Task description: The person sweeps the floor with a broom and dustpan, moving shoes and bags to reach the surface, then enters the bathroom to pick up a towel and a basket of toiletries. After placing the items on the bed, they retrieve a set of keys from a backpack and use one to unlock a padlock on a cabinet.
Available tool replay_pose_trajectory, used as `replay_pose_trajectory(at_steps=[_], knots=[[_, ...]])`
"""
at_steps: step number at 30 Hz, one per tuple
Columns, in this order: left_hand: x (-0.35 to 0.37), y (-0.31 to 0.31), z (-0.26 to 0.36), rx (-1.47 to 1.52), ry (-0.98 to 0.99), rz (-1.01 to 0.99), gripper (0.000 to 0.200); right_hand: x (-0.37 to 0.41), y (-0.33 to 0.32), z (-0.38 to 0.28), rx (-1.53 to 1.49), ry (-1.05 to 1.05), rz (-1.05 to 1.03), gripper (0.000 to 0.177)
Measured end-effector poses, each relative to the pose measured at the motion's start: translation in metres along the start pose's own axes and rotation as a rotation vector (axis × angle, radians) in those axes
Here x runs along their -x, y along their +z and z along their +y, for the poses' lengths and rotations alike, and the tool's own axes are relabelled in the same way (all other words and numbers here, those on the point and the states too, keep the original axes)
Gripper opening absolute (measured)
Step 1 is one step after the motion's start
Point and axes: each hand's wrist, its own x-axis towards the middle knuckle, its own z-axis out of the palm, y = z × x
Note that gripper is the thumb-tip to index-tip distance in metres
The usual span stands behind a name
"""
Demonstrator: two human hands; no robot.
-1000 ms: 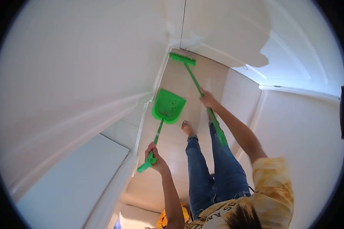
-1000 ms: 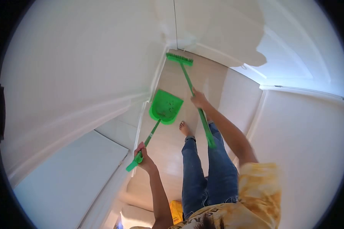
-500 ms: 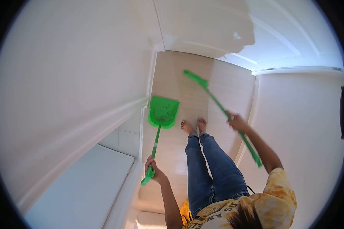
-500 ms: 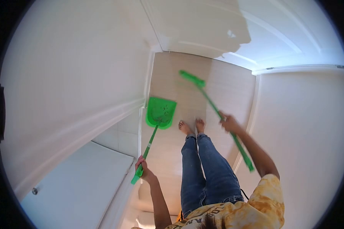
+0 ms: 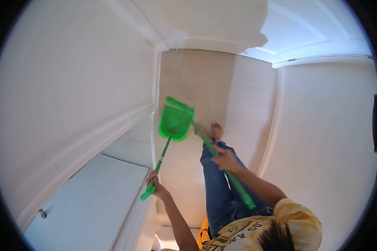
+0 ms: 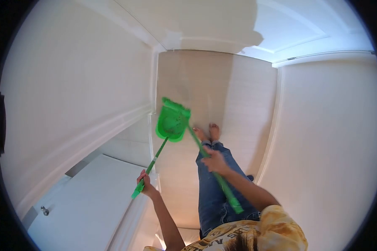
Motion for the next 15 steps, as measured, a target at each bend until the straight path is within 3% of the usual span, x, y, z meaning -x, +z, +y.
replay_pose_trajectory(at_steps=[2, 3, 6, 7, 8, 10, 12, 15], knots=[[-0.003, -0.015, -0.015, -0.014, -0.014, -0.003, 0.006, -0.006, -0.068, -0.045, 0.278, -0.002, 0.132, 0.048], [-0.002, -0.014, -0.013, -0.004, 0.014, 0.011, 0.007, -0.029, -0.104, -0.056, 0.144, 0.045, 0.256, 0.039], [-0.004, -0.02, -0.017, -0.073, -0.056, 0.015, 0.008, -0.148, -0.19, -0.081, 0.464, -0.167, 0.442, 0.013], [-0.003, -0.014, -0.012, -0.015, -0.087, 0.058, 0.008, -0.194, -0.204, -0.091, 0.382, -0.115, 0.521, 0.006], [-0.003, -0.011, -0.011, -0.005, -0.108, 0.063, 0.007, -0.286, -0.241, -0.025, -0.345, -0.303, 0.353, 0.009], [-0.005, -0.013, -0.015, 0.028, -0.137, 0.076, 0.006, -0.332, -0.166, 0.01, 0.288, -0.088, 0.547, 0.007], [-0.008, -0.011, -0.019, 0.006, -0.173, 0.113, 0.005, -0.277, -0.034, 0.043, 0.667, -0.101, 0.606, 0.063], [-0.014, -0.007, -0.026, -0.027, -0.135, 0.105, 0.004, -0.185, 0.065, 0.113, 0.764, -0.069, 0.222, 0.068]])
